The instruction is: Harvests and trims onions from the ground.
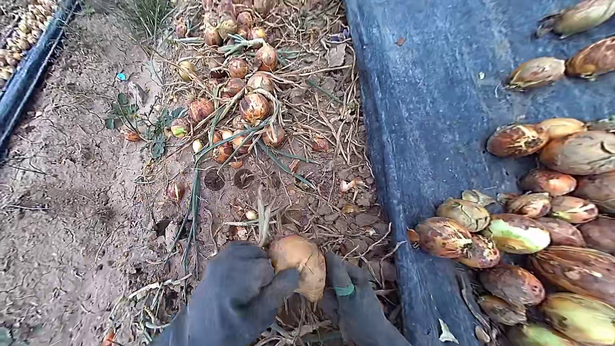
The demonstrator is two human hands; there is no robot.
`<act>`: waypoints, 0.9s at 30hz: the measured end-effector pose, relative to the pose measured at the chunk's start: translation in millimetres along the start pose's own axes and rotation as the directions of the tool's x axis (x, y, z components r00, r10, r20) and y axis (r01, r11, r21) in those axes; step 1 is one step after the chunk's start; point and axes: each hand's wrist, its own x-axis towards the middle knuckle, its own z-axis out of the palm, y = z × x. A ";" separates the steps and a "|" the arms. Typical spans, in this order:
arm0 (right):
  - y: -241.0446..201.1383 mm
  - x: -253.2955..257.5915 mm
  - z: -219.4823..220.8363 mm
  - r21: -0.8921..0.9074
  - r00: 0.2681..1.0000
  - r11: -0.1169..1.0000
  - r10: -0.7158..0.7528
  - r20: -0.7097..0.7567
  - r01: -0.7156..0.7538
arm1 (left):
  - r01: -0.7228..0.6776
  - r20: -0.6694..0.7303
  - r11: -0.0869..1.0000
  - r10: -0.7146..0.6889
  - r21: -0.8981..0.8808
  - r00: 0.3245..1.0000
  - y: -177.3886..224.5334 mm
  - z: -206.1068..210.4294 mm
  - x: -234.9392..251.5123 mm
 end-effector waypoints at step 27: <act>10.3 20.9 -21.1 0.320 0.960 0.907 0.234 0.154 -0.273 | 0.532 0.229 0.772 -0.480 -0.348 0.847 -58.8 31.5 50.7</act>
